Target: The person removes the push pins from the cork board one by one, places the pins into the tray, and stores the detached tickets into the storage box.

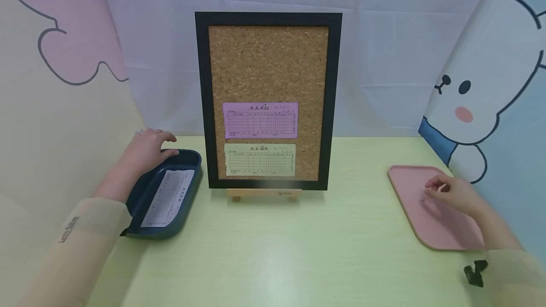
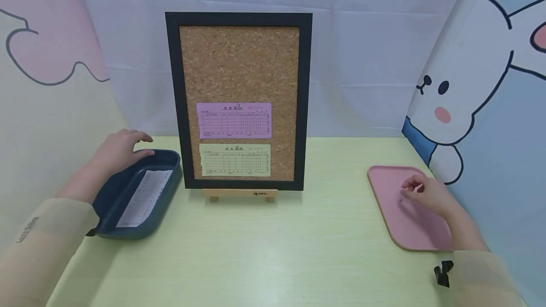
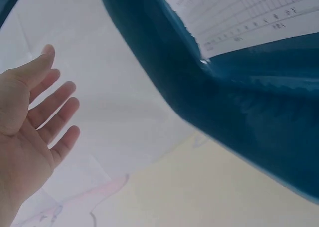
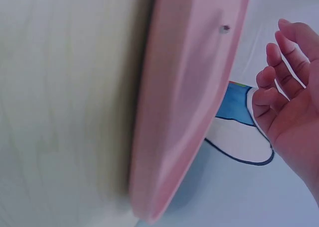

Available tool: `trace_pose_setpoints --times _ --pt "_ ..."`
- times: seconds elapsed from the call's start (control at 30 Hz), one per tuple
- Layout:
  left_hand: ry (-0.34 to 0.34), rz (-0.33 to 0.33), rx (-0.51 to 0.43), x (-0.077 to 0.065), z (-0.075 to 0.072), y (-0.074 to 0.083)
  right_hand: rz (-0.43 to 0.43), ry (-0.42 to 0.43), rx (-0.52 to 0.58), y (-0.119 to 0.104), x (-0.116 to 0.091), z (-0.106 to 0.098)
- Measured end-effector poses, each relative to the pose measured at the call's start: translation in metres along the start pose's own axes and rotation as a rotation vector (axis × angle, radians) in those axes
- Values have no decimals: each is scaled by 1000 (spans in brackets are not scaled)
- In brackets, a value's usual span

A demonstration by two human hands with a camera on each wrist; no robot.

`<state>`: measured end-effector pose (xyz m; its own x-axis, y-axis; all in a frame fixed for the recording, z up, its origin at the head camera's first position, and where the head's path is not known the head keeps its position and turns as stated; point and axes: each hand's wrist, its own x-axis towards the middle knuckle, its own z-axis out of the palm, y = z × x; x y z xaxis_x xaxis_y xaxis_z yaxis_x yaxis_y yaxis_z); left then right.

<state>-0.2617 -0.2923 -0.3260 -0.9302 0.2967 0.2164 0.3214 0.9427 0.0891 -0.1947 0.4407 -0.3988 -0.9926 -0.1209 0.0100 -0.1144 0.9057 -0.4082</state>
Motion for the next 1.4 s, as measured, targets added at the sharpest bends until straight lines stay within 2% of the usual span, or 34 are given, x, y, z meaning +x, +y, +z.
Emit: trace_pose_setpoints --times 0.3,0.67,0.8,1.0,1.1,1.23,1.4 --pt "90 -20 -18 -8 -14 25 56 65 6 -36 -4 -11" --pt "222 -40 -48 -16 -22 52 -41 261 18 -91 -6 -21" --pt "295 -29 -76 -17 -24 64 -55 347 54 -113 -7 -19" --pt "429 26 -109 -17 -23 82 -73 475 106 -146 -6 -14" --pt "440 17 -144 -17 -22 90 -106 503 146 -161 -5 -12" --pt "430 -30 -199 -16 -22 100 -117 517 197 -180 -4 -10" --pt "436 -54 -281 -12 -20 109 -227 601 310 -202 -1 -5"
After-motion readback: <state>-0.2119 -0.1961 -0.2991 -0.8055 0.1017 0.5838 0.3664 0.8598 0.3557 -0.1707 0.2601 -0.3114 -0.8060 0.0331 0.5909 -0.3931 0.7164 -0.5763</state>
